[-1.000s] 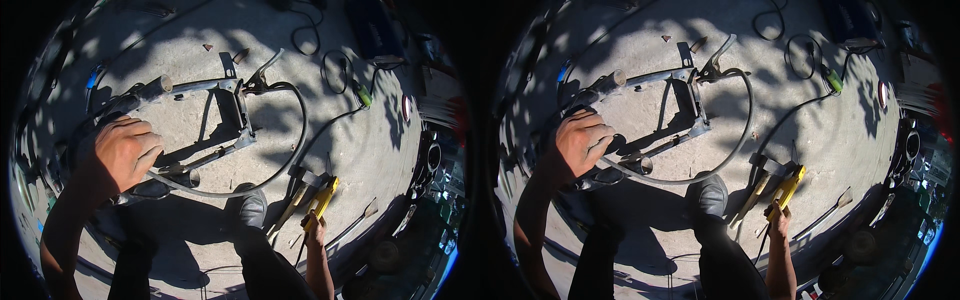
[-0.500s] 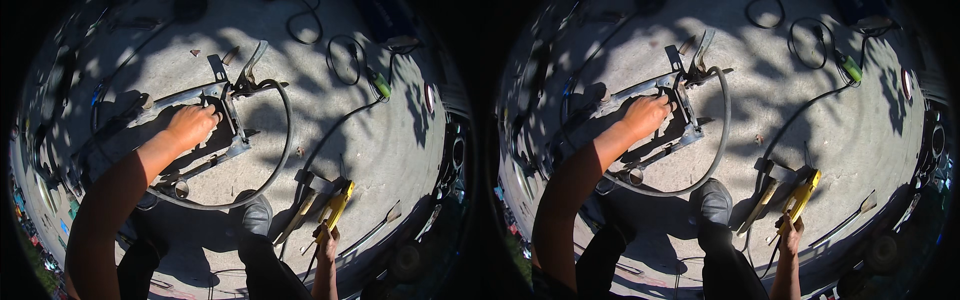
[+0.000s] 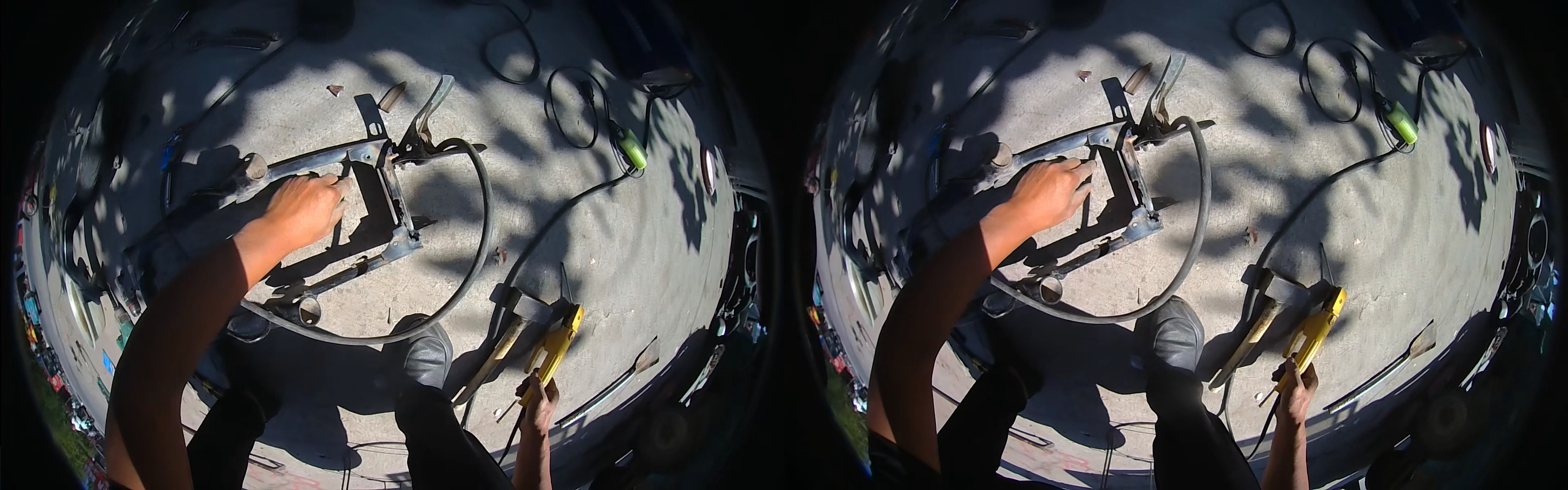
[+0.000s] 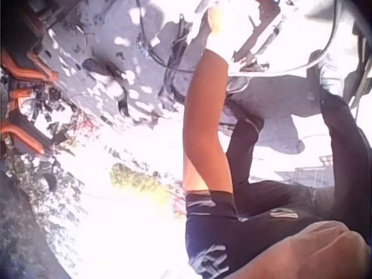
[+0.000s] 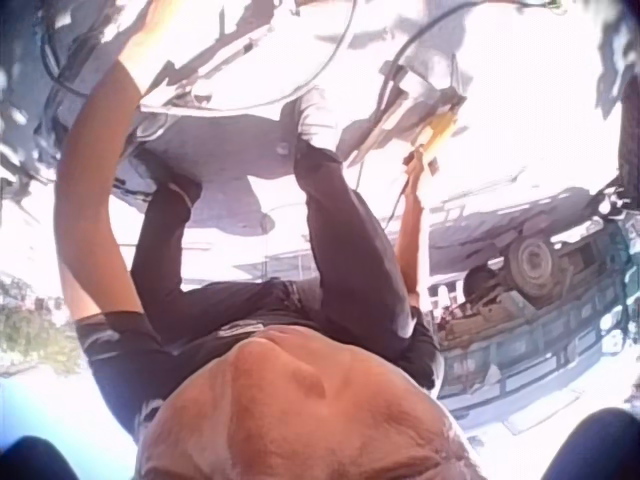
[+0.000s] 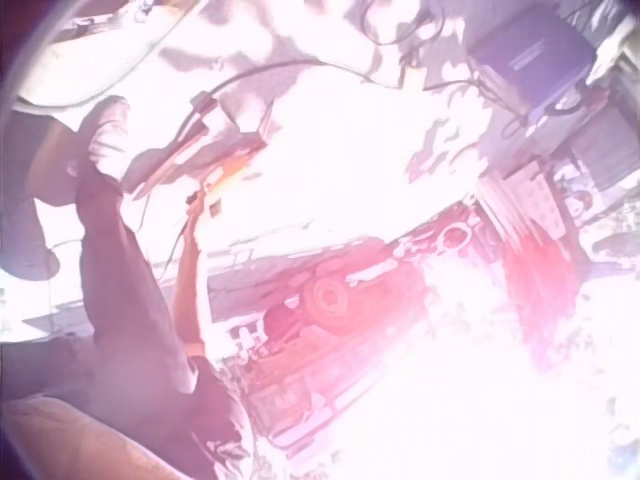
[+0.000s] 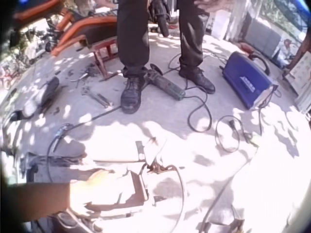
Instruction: The person welds a metal shovel head to a metal frame using a handheld welding torch. They reposition the shovel and frame multiple times to weld different joints, then set the shovel aside and pick up a curved metal bar to continue welding.
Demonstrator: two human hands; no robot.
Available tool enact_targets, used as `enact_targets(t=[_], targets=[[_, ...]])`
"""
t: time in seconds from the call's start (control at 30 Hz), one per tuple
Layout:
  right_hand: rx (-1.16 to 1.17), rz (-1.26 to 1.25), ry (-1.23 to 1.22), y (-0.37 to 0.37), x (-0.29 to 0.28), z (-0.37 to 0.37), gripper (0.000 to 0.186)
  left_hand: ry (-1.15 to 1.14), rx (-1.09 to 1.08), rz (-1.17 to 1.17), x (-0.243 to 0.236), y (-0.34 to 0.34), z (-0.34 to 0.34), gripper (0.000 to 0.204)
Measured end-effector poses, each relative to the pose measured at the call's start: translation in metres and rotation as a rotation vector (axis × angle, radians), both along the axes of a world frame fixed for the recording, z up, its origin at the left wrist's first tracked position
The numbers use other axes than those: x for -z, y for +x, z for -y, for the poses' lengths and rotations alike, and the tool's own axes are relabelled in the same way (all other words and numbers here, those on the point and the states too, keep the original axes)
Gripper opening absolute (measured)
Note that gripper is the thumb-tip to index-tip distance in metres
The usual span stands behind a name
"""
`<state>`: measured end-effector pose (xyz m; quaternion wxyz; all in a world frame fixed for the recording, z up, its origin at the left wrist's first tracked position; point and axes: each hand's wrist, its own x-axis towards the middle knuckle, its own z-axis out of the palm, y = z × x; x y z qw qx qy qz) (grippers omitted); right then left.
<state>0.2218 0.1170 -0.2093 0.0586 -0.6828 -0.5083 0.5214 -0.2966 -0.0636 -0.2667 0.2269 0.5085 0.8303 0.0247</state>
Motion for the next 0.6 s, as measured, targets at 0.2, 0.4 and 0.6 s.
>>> enact_targets(t=[0.2,0.4,0.6], targets=[[0.003,-0.034,0.02,-0.004,0.005,0.006,0.03,0.072,-0.226,0.329,-0.001,0.0,-0.009,0.054],[-0.007,-0.017,0.04,0.0,0.003,0.004,0.031,-0.023,-0.07,0.261,0.006,0.002,-0.014,0.053],[-0.016,-0.018,0.028,0.001,0.003,0.003,0.031,0.051,0.033,0.135,0.01,0.0,-0.009,0.033]])
